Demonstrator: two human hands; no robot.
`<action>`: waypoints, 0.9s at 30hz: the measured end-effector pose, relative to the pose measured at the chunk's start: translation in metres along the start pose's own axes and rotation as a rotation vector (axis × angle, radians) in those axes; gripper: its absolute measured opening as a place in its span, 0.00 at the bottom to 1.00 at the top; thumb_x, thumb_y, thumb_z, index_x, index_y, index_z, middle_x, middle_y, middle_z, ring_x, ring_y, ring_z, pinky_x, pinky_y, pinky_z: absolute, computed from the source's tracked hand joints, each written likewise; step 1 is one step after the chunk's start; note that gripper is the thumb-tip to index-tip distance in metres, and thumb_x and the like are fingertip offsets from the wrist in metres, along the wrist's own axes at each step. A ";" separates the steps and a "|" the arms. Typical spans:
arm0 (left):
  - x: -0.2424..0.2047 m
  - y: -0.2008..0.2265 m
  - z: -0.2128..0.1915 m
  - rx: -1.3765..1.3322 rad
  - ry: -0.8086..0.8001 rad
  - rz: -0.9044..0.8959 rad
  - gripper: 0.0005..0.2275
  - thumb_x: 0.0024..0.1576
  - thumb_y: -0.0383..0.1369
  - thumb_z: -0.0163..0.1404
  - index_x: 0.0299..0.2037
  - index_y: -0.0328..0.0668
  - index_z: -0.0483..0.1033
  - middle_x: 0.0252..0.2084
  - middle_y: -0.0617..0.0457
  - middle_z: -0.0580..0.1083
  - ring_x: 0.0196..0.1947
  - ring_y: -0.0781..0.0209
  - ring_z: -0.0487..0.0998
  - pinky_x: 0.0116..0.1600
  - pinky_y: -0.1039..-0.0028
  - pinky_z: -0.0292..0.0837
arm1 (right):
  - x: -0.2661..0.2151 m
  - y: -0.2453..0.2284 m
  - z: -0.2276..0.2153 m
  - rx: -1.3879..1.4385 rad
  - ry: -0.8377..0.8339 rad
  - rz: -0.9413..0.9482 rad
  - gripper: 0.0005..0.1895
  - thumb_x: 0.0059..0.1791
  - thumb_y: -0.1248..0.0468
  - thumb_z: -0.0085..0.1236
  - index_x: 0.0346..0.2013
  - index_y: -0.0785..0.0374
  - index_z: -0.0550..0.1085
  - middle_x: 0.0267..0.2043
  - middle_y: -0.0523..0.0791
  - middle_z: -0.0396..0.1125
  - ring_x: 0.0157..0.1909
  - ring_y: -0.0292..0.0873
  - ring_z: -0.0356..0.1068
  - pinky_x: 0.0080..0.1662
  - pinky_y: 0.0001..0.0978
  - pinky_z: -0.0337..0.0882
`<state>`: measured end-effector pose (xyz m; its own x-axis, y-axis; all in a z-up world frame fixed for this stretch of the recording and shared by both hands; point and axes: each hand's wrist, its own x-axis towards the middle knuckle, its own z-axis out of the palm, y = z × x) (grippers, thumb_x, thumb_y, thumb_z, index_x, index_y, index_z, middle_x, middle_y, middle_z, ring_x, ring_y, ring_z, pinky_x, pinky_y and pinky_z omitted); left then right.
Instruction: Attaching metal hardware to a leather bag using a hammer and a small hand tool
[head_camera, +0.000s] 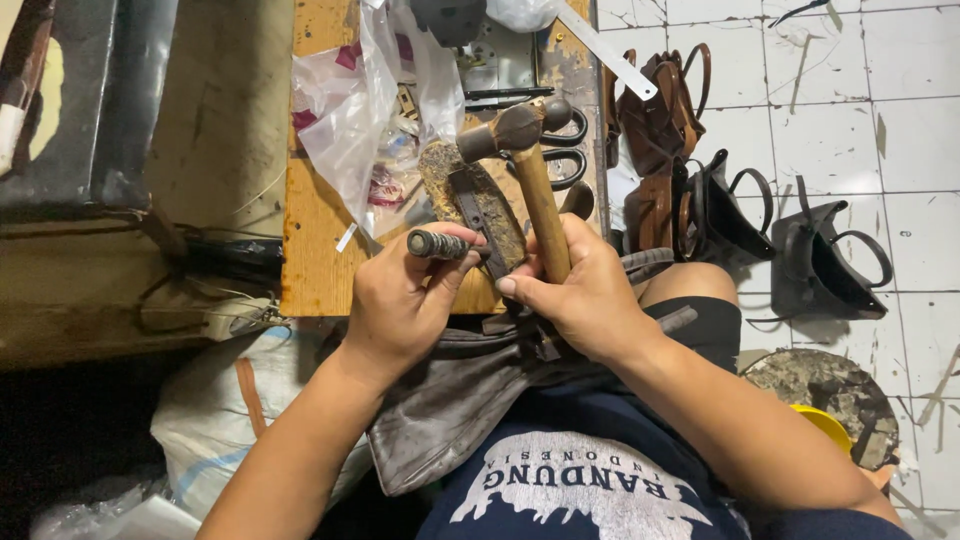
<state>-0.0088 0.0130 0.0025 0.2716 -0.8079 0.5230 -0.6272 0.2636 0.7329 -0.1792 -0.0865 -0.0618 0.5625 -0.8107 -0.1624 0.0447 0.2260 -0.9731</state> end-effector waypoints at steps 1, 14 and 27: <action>0.000 0.001 0.000 0.000 -0.002 -0.001 0.04 0.59 0.27 0.59 0.42 0.40 0.80 0.34 0.48 0.81 0.36 0.48 0.85 0.42 0.66 0.80 | 0.000 -0.001 0.000 0.002 0.001 0.001 0.22 0.37 0.75 0.74 0.40 0.66 0.72 0.26 0.52 0.75 0.25 0.39 0.73 0.30 0.27 0.76; 0.002 0.002 0.001 0.086 -0.016 0.046 0.04 0.60 0.29 0.58 0.43 0.43 0.81 0.34 0.51 0.81 0.35 0.50 0.84 0.42 0.67 0.80 | -0.003 -0.003 0.001 0.003 0.000 -0.010 0.21 0.37 0.76 0.73 0.40 0.67 0.72 0.25 0.54 0.75 0.24 0.40 0.73 0.29 0.28 0.76; -0.001 -0.001 0.004 0.118 -0.009 0.053 0.04 0.60 0.30 0.58 0.43 0.44 0.81 0.35 0.52 0.80 0.36 0.50 0.83 0.42 0.68 0.79 | -0.003 -0.004 0.001 -0.017 0.005 -0.009 0.21 0.37 0.76 0.73 0.39 0.67 0.71 0.25 0.54 0.75 0.23 0.40 0.73 0.28 0.28 0.76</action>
<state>-0.0112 0.0112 -0.0002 0.2295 -0.7994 0.5552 -0.7224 0.2424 0.6476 -0.1805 -0.0847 -0.0576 0.5581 -0.8152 -0.1548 0.0358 0.2101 -0.9770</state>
